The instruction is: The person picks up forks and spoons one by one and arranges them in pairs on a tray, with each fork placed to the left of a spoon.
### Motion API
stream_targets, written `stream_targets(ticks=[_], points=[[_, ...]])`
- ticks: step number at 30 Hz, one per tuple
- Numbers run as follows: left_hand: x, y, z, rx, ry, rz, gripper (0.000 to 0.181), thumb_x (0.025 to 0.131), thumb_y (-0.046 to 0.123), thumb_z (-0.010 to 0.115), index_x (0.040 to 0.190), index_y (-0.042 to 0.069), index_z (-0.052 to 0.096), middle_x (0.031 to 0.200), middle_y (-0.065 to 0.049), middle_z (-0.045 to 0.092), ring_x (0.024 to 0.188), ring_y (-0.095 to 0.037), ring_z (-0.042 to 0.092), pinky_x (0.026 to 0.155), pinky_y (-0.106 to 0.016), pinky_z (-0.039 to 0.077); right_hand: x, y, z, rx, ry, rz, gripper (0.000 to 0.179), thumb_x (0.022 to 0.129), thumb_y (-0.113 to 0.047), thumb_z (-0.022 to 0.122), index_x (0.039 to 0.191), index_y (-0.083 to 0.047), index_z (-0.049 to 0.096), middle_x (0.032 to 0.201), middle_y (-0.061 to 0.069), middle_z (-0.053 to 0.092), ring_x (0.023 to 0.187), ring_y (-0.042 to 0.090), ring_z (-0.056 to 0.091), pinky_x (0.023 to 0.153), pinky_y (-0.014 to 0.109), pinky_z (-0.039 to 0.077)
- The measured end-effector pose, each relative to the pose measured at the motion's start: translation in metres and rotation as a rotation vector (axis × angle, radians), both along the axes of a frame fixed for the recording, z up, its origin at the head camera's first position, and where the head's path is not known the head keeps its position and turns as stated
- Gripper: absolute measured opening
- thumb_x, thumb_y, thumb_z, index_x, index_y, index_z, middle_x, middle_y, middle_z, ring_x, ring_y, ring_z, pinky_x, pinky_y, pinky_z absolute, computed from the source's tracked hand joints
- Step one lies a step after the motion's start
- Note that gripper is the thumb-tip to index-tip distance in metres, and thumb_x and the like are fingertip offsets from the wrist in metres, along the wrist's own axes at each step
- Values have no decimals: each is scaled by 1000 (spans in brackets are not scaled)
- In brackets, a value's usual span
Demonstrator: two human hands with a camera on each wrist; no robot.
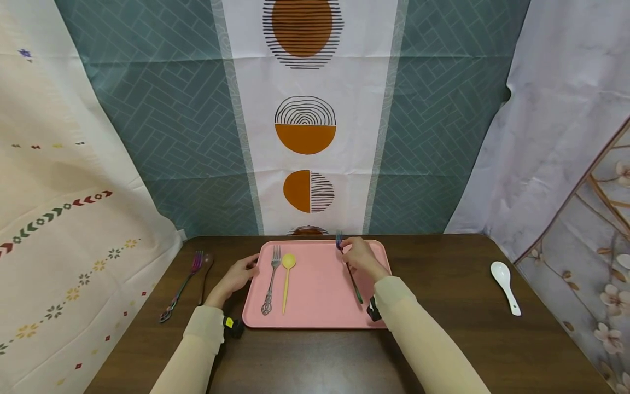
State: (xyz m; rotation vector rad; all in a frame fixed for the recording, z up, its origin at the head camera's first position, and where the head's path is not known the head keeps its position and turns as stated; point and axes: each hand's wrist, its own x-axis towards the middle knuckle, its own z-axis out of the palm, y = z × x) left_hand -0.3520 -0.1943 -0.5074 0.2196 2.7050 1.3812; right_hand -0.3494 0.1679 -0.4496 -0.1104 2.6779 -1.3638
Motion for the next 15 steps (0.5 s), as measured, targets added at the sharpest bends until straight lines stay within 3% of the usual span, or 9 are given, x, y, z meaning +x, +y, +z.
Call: stream_targets(ticks=[10, 15], points=[[-2, -1, -2, 2, 1, -1, 53, 103, 5, 53, 154, -6, 44, 106, -14, 58, 94, -25, 58, 81, -37, 49, -5, -20, -1, 2, -19, -6, 48, 88, 8, 57, 135, 2, 64, 68, 7, 58, 52, 17, 56, 58, 41, 60], [-1, 0, 0, 7, -4, 3, 53, 103, 6, 53, 154, -5, 44, 106, -13, 58, 95, -25, 58, 83, -37, 51, -7, -28, -4, 3, -12, 6, 46, 87, 9, 58, 132, 2, 66, 66, 7, 59, 49, 16, 56, 55, 39, 59]])
